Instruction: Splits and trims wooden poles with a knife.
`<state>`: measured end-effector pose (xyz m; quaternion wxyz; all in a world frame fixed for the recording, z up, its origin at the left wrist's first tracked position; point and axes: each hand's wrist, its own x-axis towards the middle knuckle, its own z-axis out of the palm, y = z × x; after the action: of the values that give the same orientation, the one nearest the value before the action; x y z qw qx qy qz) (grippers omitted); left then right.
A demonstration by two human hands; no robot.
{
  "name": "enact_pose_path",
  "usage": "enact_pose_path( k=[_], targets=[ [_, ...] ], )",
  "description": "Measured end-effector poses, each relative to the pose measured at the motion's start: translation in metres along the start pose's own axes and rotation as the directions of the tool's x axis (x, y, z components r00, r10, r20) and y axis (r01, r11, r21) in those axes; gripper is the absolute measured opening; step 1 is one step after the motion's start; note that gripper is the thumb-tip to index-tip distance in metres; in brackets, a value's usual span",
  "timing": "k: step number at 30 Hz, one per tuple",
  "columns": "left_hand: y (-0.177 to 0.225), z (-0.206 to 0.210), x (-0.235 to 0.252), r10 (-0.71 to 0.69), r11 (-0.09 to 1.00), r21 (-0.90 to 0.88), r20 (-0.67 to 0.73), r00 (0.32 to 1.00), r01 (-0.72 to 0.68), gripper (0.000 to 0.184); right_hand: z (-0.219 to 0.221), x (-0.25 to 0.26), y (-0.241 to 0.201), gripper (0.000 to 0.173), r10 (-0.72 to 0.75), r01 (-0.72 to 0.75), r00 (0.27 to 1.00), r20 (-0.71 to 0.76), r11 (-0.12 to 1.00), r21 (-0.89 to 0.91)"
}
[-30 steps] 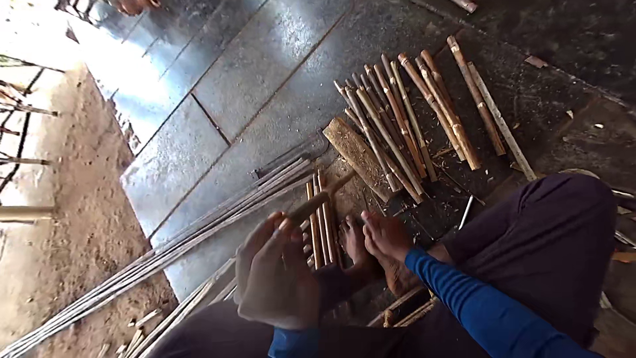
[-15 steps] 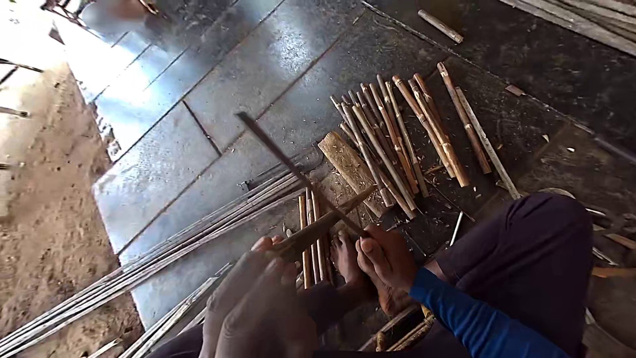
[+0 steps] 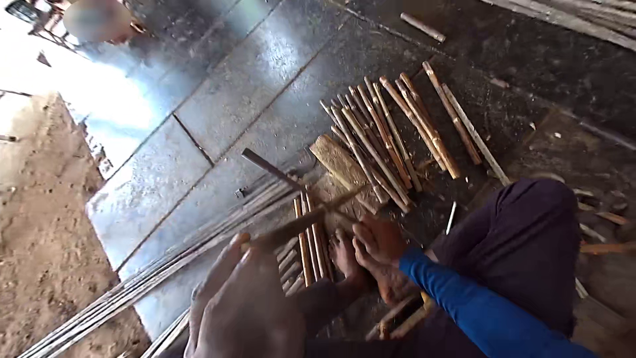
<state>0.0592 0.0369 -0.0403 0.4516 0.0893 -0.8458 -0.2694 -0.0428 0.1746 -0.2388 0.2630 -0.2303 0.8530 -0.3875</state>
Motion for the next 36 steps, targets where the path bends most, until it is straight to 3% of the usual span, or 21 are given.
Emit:
enact_pose_path(
  k=[1, 3, 6, 7, 9, 13, 14, 16, 19, 21, 23, 26, 29, 32, 34, 36],
  targets=[
    [0.003, -0.003, -0.002, -0.003, 1.000, 0.000, 0.007, 1.000, 0.003, 0.019, 0.007, -0.007, 0.007, 0.078, 0.119, -0.122, 0.990, 0.075, 0.992, 0.028],
    [0.003, 0.003, 0.004, 0.010, 1.000, -0.018, -0.010, 1.000, -0.010, 0.018, 0.008, 0.004, 0.020, 0.084, 0.231, -0.234, 0.972, 0.042, 0.968, 0.092],
    [-0.001, 0.008, 0.005, -0.004, 0.998, -0.061, -0.009, 1.000, 0.004, 0.017, -0.003, 0.008, 0.000, 0.075, -0.007, 0.007, 1.000, 0.004, 0.999, 0.042],
    [0.003, 0.002, 0.001, -0.028, 0.997, -0.066, 0.012, 1.000, 0.028, 0.017, 0.006, -0.002, 0.003, 0.075, 0.007, -0.009, 0.999, 0.034, 0.998, 0.062],
    [0.001, 0.002, 0.005, -0.056, 0.993, -0.103, 0.017, 0.998, 0.058, 0.022, 0.013, 0.003, 0.016, 0.081, 0.174, -0.176, 0.984, 0.022, 0.977, 0.123],
    [-0.002, 0.009, 0.008, -0.078, 0.986, -0.151, -0.029, 0.997, 0.072, 0.018, -0.003, 0.014, 0.000, 0.072, 0.081, -0.081, 0.997, 0.010, 0.997, -0.019],
    [0.004, 0.005, 0.004, -0.089, 0.987, -0.134, -0.040, 0.995, 0.082, 0.018, 0.005, 0.005, 0.004, 0.075, 0.140, -0.141, 0.988, 0.066, 0.990, 0.008],
    [0.004, 0.009, 0.009, -0.082, 0.988, -0.136, -0.064, 0.995, 0.072, 0.019, 0.010, 0.009, 0.016, 0.084, 0.257, -0.260, 0.965, 0.043, 0.961, 0.099],
    [0.001, 0.014, 0.010, -0.101, 0.984, -0.156, -0.068, 0.993, 0.089, 0.021, -0.002, 0.013, 0.000, 0.074, 0.068, -0.068, 0.998, -0.019, 0.997, 0.025],
    [0.007, 0.008, 0.003, -0.106, 0.986, -0.136, -0.059, 0.993, 0.097, 0.022, 0.008, 0.001, 0.008, 0.077, 0.156, -0.163, 0.986, 0.066, 0.981, 0.108],
    [0.004, 0.011, 0.009, -0.091, 0.986, -0.142, -0.048, 0.995, 0.083, 0.024, 0.009, 0.013, 0.018, 0.082, 0.234, -0.233, 0.972, 0.016, 0.954, 0.191],
    [0.001, 0.015, 0.008, -0.077, 0.990, -0.122, -0.034, 0.996, 0.072, 0.024, -0.003, 0.017, 0.003, 0.073, 0.058, -0.054, 0.997, -0.045, 0.994, 0.091],
    [0.003, 0.010, 0.006, -0.031, 0.995, -0.092, -0.003, 1.000, 0.030, 0.022, 0.013, 0.011, 0.018, 0.081, 0.214, -0.209, 0.977, -0.012, 0.962, 0.176],
    [-0.005, 0.010, 0.009, 0.013, 1.000, -0.021, 0.002, 1.000, -0.013, 0.018, -0.005, 0.015, -0.002, 0.072, 0.110, -0.108, 0.994, -0.023, 0.992, 0.064],
    [0.003, 0.004, 0.002, -0.010, 1.000, -0.009, 0.009, 1.000, 0.010, 0.020, 0.007, 0.004, 0.004, 0.077, 0.192, -0.194, 0.981, 0.036, 0.978, 0.081],
    [0.002, 0.008, 0.008, -0.021, 0.997, -0.068, 0.000, 1.000, 0.021, 0.023, 0.008, 0.013, 0.015, 0.081, 0.253, -0.247, 0.967, -0.017, 0.956, 0.156]
  ],
)
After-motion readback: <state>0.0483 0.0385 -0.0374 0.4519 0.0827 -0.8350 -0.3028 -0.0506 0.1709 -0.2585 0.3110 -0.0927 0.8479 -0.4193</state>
